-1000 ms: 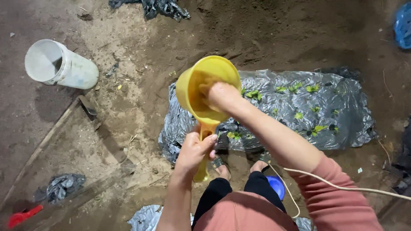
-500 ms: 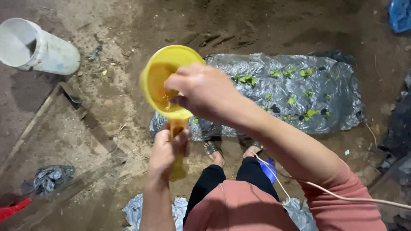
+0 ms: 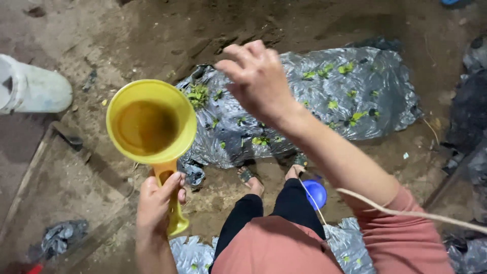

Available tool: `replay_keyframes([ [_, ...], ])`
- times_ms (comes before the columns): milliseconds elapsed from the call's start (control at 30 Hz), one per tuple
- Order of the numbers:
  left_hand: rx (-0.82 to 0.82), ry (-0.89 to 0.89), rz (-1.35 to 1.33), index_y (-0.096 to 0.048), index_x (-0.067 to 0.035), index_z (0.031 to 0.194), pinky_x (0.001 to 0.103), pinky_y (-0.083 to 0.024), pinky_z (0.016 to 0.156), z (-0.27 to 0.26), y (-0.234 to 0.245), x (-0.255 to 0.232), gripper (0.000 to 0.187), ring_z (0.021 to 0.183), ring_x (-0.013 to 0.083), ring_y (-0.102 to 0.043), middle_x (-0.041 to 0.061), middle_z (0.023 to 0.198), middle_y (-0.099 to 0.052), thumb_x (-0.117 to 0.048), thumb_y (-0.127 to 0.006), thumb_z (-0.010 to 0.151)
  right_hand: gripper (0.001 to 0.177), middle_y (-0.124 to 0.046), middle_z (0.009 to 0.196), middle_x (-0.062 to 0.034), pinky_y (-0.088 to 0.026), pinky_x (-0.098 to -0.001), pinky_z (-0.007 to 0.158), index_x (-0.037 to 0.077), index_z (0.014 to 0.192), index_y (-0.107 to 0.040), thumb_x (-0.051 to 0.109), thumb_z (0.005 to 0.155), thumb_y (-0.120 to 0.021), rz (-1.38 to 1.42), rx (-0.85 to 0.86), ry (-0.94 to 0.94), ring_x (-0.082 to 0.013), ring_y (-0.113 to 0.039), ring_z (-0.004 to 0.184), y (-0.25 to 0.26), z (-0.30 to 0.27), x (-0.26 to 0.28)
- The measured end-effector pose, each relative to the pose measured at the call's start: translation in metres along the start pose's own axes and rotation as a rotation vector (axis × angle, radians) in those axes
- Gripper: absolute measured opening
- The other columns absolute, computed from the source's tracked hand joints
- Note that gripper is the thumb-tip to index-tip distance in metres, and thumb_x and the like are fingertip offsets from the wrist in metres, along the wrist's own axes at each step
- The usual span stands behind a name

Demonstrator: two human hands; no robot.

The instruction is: The person holds a yellow watering can and pours water onto small green seedlings planted in holes within a black plastic sheet. The person repeatedly dips their hand into the watering can and pours water over the plants.

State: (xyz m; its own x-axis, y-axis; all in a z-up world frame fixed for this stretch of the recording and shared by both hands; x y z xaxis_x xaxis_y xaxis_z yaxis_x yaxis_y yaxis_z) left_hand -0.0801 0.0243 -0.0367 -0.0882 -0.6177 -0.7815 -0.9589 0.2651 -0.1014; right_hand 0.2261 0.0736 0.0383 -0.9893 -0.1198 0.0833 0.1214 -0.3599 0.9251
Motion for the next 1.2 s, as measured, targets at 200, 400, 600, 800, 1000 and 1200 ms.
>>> replay_keyframes([
  [200, 0.074, 0.071, 0.071, -0.064, 0.001, 0.093, 0.023, -0.046, 0.046, -0.004, -0.03, -0.005, 0.013, 0.051, 0.0114, -0.056, 0.007, 0.075, -0.065, -0.012, -0.067, 0.095, 0.015, -0.071, 0.111, -0.0152, -0.062, -0.0377, 0.067, 0.006, 0.109, -0.072, 0.006, 0.094, -0.073, 0.501, -0.099, 0.203, -0.0289, -0.062, 0.092, -0.01, 0.017, 0.057],
  [400, 0.288, 0.046, 0.135, -0.06, -0.002, 0.092, 0.026, -0.05, 0.044, -0.005, -0.092, -0.013, 0.014, 0.047, 0.0128, -0.056, 0.005, 0.065, -0.06, -0.015, -0.067, 0.094, 0.027, -0.053, 0.127, -0.0093, -0.047, -0.0489, 0.09, 0.011, 0.125, -0.056, 0.017, 0.101, -0.049, 0.226, 0.64, 0.18, -0.0325, -0.05, 0.12, -0.105, 0.018, 0.053],
  [600, 0.374, -0.04, 0.062, -0.056, 0.003, 0.112, 0.029, -0.05, 0.039, -0.001, -0.15, -0.015, 0.022, 0.042, 0.0161, -0.056, 0.009, 0.064, -0.056, -0.008, -0.064, 0.095, 0.036, -0.073, 0.1, -0.0138, -0.055, -0.0484, 0.078, 0.016, 0.104, -0.072, 0.046, 0.093, -0.055, 0.397, 0.767, -0.105, -0.0379, -0.071, 0.092, -0.102, -0.015, 0.002],
  [800, 0.385, -0.201, -0.012, -0.058, 0.008, 0.111, 0.033, -0.052, 0.034, 0.012, -0.206, -0.004, 0.02, 0.037, 0.0211, -0.061, 0.015, 0.062, -0.059, 0.0, -0.062, 0.093, 0.018, -0.077, 0.092, -0.0133, -0.059, -0.0484, 0.08, 0.015, 0.098, -0.075, 0.027, 0.085, -0.069, 0.729, 0.564, -0.038, -0.0387, -0.074, 0.09, -0.034, -0.032, -0.057],
  [1000, 0.331, -0.19, -0.009, -0.053, 0.008, 0.118, 0.032, -0.053, 0.036, 0.03, -0.253, 0.019, 0.026, 0.039, 0.0204, -0.061, 0.015, 0.068, -0.06, -0.003, -0.061, 0.095, 0.02, -0.075, 0.092, -0.0086, -0.058, -0.0435, 0.08, 0.014, 0.109, -0.074, 0.011, 0.089, -0.076, 0.78, 0.039, 0.106, -0.033, -0.072, 0.086, 0.071, -0.052, -0.157],
  [1200, 0.258, -0.199, -0.043, -0.052, 0.009, 0.117, 0.032, -0.051, 0.034, 0.044, -0.289, 0.029, 0.026, 0.039, 0.0211, -0.061, 0.016, 0.065, -0.058, -0.003, -0.061, 0.095, 0.02, -0.073, 0.108, 0.0005, -0.057, -0.0383, 0.075, 0.022, 0.11, -0.075, 0.023, 0.091, -0.078, 0.536, -0.039, -0.091, -0.0236, -0.069, 0.09, 0.073, -0.077, -0.257],
])
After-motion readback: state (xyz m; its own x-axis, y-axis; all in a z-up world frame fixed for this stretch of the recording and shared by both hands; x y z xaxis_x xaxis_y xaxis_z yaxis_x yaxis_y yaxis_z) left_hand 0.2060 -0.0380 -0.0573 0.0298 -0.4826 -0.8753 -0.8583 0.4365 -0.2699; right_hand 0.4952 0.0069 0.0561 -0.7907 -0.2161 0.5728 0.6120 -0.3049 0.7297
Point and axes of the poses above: each hand's wrist, its own z-axis towards the middle knuckle, its own y-axis out of the back of the hand, x = y × z, the point moved 5 cm from there along z, towards the middle knuckle
